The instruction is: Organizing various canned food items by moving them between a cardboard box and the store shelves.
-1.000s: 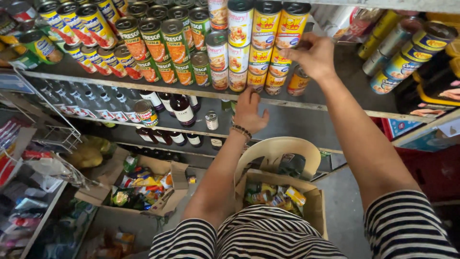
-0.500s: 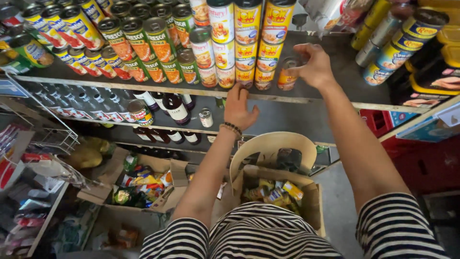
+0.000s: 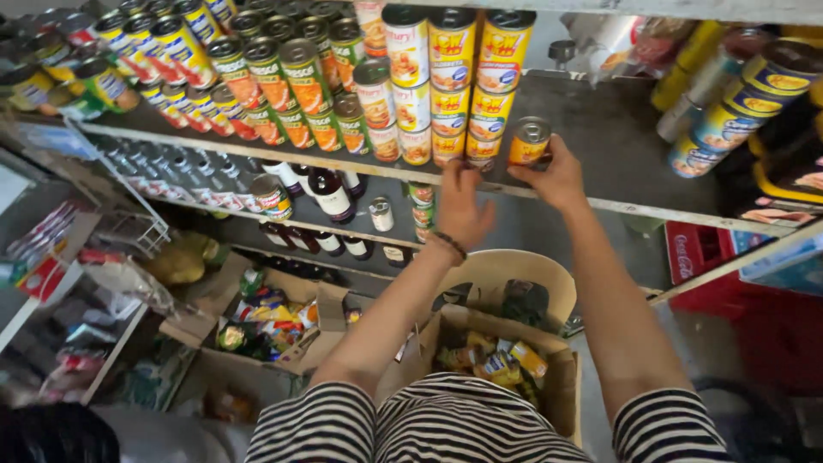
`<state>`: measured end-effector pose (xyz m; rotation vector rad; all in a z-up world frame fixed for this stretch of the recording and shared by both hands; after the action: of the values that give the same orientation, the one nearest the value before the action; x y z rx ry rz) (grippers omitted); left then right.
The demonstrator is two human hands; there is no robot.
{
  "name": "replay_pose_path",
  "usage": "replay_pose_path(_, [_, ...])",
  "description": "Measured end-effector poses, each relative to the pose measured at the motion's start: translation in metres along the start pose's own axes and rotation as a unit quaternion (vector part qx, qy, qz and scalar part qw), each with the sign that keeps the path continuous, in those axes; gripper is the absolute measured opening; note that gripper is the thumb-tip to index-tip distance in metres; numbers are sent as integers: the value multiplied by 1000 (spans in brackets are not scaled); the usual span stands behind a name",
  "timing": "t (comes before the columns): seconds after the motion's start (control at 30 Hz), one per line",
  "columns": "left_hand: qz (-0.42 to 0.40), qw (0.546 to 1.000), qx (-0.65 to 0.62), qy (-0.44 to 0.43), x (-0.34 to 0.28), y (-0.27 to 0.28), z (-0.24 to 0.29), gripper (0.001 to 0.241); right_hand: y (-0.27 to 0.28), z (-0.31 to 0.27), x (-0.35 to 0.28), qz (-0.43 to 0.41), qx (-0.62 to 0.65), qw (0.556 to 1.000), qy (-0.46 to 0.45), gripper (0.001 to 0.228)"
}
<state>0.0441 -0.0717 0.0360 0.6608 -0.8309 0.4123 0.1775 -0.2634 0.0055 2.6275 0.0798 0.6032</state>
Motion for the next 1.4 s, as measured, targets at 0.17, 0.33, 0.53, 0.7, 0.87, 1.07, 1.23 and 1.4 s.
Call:
replay_pose_path(0.17, [-106, 993, -28, 37, 1, -53, 16, 51, 13, -35, -18, 76, -227, 970, 38, 50])
replay_pose_path(0.33, [-62, 995, -81, 23, 11, -79, 15, 61, 20, -49, -32, 139, -250, 951, 120, 41])
replay_pose_path(0.53, [-83, 983, -154, 51, 19, -90, 19, 57, 30, -26, -27, 105, -18, 993, 51, 40])
replay_pose_path(0.7, [-28, 992, -125, -6, 5, -89, 23, 71, 34, -38, -35, 94, 14, 994, 53, 43])
replay_pose_path(0.87, [-9, 992, -123, 30, 14, -89, 14, 69, 37, -44, -35, 142, -18, 986, 87, 50])
replay_pose_path(1.07, [-41, 995, -31, 87, 8, -107, 2, 66, 34, -57, -34, 117, -34, 985, 122, 46])
replay_pose_path(1.23, [24, 998, 37, 40, 4, -104, 13, 66, 32, -41, -34, 131, -93, 978, 134, 46])
replay_pose_path(1.4, [11, 996, 81, 32, -4, -103, 18, 75, 24, -28, -29, 90, -107, 988, 70, 46])
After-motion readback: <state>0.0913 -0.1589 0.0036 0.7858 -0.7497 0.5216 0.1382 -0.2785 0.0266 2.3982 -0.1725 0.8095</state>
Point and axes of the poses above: each hand's wrist, its own x-axis towards the middle knuckle, its own y-axis out of the back of the hand, z = x × y, the point moved 10 cm from there along x, towards the middle knuckle, and after that the axes turned 1 degree about -x, right-handed, at the moved point
